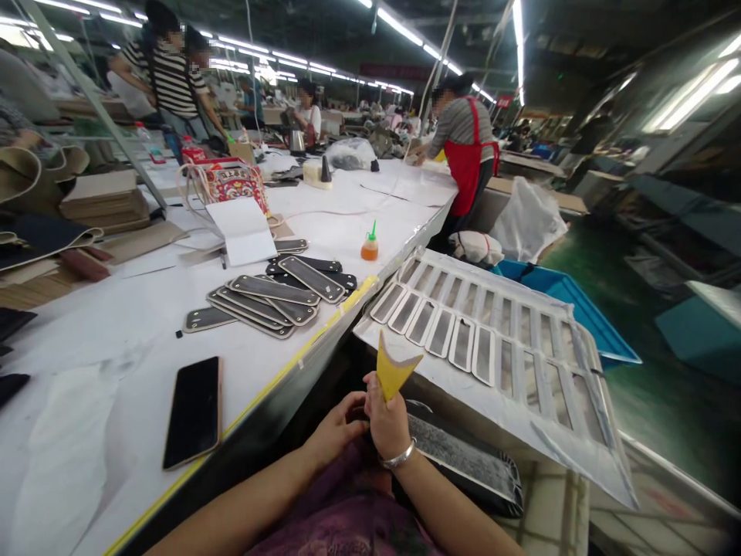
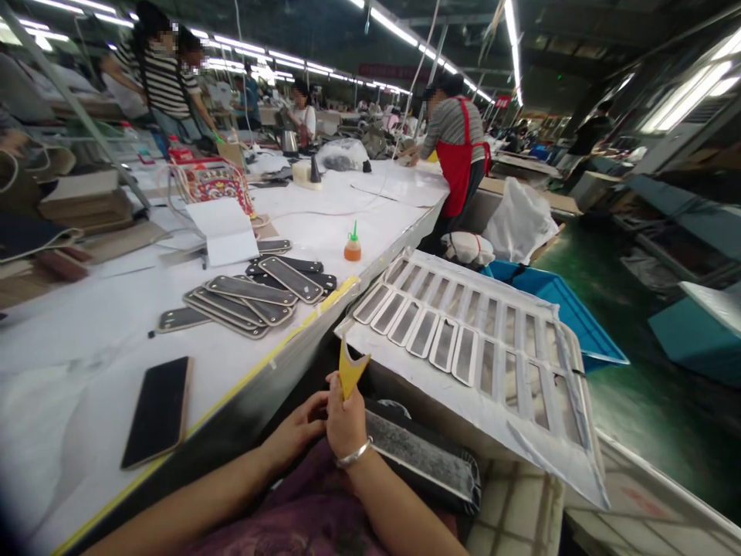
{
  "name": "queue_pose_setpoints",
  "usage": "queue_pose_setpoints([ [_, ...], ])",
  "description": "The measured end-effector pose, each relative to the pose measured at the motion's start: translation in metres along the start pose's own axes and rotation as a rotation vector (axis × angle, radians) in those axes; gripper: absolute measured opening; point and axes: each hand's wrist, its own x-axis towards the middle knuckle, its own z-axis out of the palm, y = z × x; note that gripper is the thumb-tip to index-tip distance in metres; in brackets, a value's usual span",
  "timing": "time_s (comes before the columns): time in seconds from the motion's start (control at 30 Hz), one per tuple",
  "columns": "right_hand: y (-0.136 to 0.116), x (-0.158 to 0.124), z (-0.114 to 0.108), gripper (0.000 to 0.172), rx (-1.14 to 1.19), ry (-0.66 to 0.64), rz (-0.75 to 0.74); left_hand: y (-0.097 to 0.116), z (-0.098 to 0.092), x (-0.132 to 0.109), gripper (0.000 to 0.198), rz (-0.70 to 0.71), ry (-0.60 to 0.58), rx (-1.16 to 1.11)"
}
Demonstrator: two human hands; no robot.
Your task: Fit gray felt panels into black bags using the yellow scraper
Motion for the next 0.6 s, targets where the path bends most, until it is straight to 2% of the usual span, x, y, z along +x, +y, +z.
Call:
queue_pose_setpoints([
  [0.1, 0.003, -0.004, 0.0, 0.023, -0.3, -0.14, -0.195, 0.002, 0.005, 0.003, 0.042, -0.007, 0.093, -0.001],
  [0.17, 0.002, -0.002, 0.001, 0.025, -0.423, -0.206, -0.248, 0.0, 0.008, 0.007, 0.047, -0.01, 0.092, -0.021],
  [0.23, -0.002, 0.003, 0.001, 0.03, -0.441, -0.23, -0.214, -0.005, 0.009, 0.01, 0.05, 0.014, 0.085, -0.008],
  [0.33, -0.019, 0.013, 0.005, 0.039, -0.45, -0.287, -0.032, -0.005, -0.004, 0.008, 0.049, 0.036, 0.027, 0.073],
  [0.4, -0.032, 0.019, 0.013, 0.042, -0.427, -0.36, 0.105, 0.006, -0.028, 0.0, 0.046, 0.047, 0.049, 0.185],
  [0.43, -0.038, 0.021, 0.021, 0.042, -0.404, -0.398, 0.189, 0.018, -0.046, -0.005, 0.043, 0.063, 0.118, 0.267],
  [0.53, -0.043, 0.029, 0.055, 0.042, -0.334, -0.564, 0.474, 0.069, -0.112, -0.017, 0.033, 0.15, 0.502, 0.587],
  [0.6, -0.037, 0.036, 0.085, 0.04, -0.299, -0.732, 0.552, 0.108, -0.15, -0.013, 0.032, 0.257, 0.654, 0.849],
])
